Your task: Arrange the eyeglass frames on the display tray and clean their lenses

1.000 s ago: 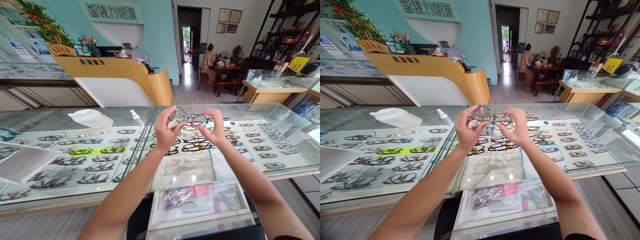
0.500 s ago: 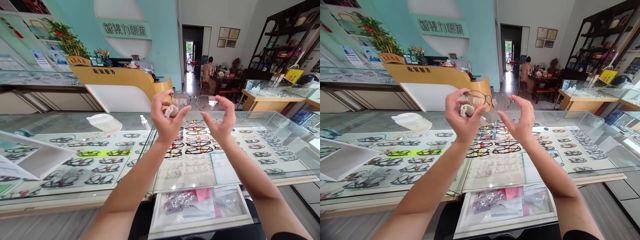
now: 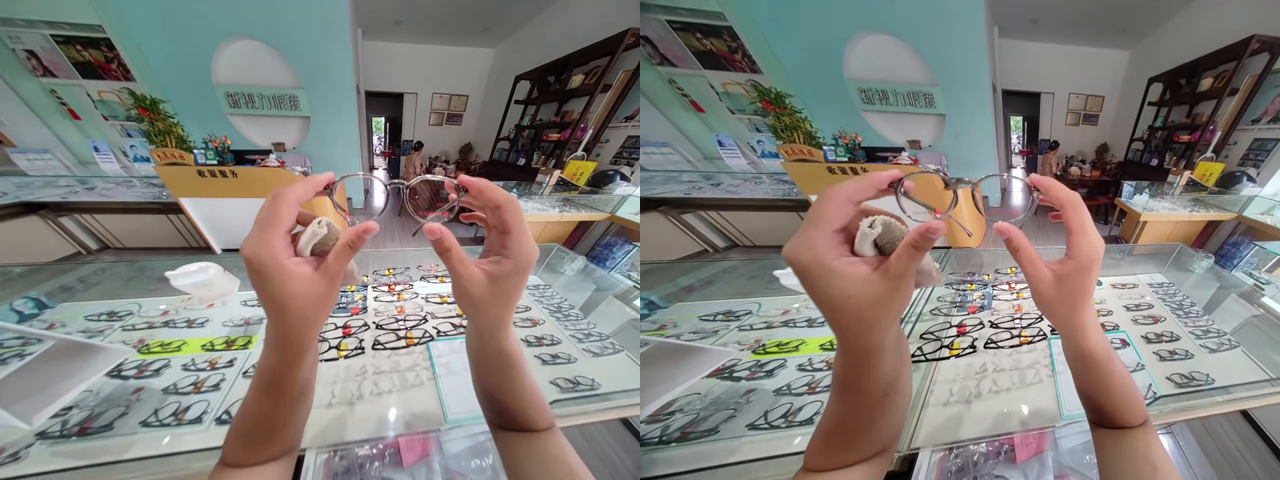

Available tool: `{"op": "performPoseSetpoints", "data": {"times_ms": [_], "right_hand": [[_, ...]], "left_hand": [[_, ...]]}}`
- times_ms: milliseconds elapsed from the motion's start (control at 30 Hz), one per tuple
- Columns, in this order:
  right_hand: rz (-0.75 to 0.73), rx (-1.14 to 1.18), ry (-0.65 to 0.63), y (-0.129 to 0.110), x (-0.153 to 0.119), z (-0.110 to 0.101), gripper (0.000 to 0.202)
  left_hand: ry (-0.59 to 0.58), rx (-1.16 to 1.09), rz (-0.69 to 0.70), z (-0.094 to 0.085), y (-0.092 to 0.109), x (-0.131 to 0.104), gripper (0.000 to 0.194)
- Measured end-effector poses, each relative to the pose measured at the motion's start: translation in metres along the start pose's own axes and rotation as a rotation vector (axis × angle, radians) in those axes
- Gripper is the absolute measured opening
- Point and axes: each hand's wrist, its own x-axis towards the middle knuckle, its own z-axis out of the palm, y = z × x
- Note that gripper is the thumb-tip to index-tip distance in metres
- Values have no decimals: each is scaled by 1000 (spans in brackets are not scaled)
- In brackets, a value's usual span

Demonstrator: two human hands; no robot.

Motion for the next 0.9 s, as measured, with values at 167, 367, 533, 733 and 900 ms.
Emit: {"op": "performPoseSetpoints", "data": {"times_ms": [167,367,533,733,900], "right_hand": [[39,21,-21,-1,-1,-6,43],[142,57,-24,-3,2,-9,41],[176,54,0,-6,3,-8,40],[228,36,-40,-2,4,-7,40],[229,21,-107,4,6,-8,36]], "left_hand": [[-84,16,-53,-10,6,0,43],[-135,-32,-129,-13,6,1,41],[-167,10,-147,-10,1,3,41],[-156,86,-97,-9,-1,4,39],[-103,143,-26,-6,-4,4,38]]}}
